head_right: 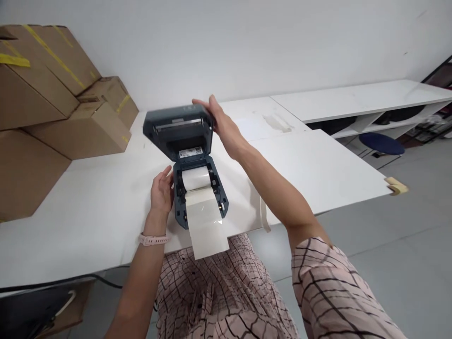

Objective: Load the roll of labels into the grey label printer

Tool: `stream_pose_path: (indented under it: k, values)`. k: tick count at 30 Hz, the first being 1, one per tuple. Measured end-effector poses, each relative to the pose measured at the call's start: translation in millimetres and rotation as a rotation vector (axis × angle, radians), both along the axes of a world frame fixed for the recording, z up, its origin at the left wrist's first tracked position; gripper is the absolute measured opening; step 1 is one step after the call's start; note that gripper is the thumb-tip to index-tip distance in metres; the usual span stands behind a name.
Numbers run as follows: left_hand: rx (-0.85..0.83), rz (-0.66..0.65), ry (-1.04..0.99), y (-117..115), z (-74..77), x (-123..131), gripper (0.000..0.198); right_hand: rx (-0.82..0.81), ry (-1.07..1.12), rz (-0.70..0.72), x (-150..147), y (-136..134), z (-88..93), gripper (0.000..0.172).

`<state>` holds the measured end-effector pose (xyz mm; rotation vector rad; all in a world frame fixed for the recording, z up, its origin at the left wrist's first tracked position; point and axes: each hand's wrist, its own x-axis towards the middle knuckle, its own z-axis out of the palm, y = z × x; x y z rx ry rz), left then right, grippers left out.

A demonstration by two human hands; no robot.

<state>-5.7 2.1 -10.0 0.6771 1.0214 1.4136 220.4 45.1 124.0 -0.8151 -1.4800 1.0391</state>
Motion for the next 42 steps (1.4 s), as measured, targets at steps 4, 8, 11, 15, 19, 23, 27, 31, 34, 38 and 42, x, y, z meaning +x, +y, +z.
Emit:
stream_pose_path:
  k: [4, 8, 11, 15, 19, 23, 27, 31, 34, 38, 42]
  values:
    - [0.032, 0.009, 0.013, 0.4, 0.5, -4.4, 0.053, -0.053, -0.109, -0.084, 14.6, -81.2, -35.0, 0.038]
    - [0.104, 0.03, 0.126, -24.6, 10.9, -2.5, 0.063, -0.127, -0.069, -0.137, 11.4, -115.6, -80.5, 0.024]
    - [0.135, 0.018, 0.246, -55.9, 17.5, 7.0, 0.074, -0.32, 0.086, -0.114, 4.8, -118.8, -101.8, 0.071]
    - [0.062, -0.015, 0.308, -83.2, 15.3, 18.5, 0.086, -0.574, 0.261, -0.004, 0.1, -120.5, -113.6, 0.098]
    - [0.043, -0.054, 0.36, -87.0, 7.2, 18.5, 0.099, -0.63, 0.306, 0.013, 0.6, -126.8, -120.1, 0.101]
    - [0.073, -0.038, 0.401, -86.5, 2.8, 16.0, 0.099, -0.635, 0.274, 0.007, 3.2, -130.1, -123.0, 0.106]
    - [0.135, -0.017, 0.419, -81.9, 3.0, 16.2, 0.091, -0.584, 0.232, -0.01, 5.5, -128.3, -122.3, 0.105]
    - [0.175, 0.051, 0.489, -88.5, 0.7, 20.8, 0.076, -0.557, 0.175, 0.016, 8.7, -124.7, -119.0, 0.106]
    - [0.283, 0.382, 0.677, -118.1, -11.1, 27.8, 0.052, -0.557, 0.176, 0.031, 8.7, -123.6, -117.9, 0.109]
    - [0.193, 0.338, 0.751, -167.6, -24.1, 35.4, 0.038, -0.529, 0.221, -0.006, 4.1, -124.9, -121.9, 0.104]
    - [-0.237, -0.304, 0.463, -182.3, -4.6, 44.0, 0.048, -0.5, 0.239, -0.033, 0.9, -125.1, -126.4, 0.101]
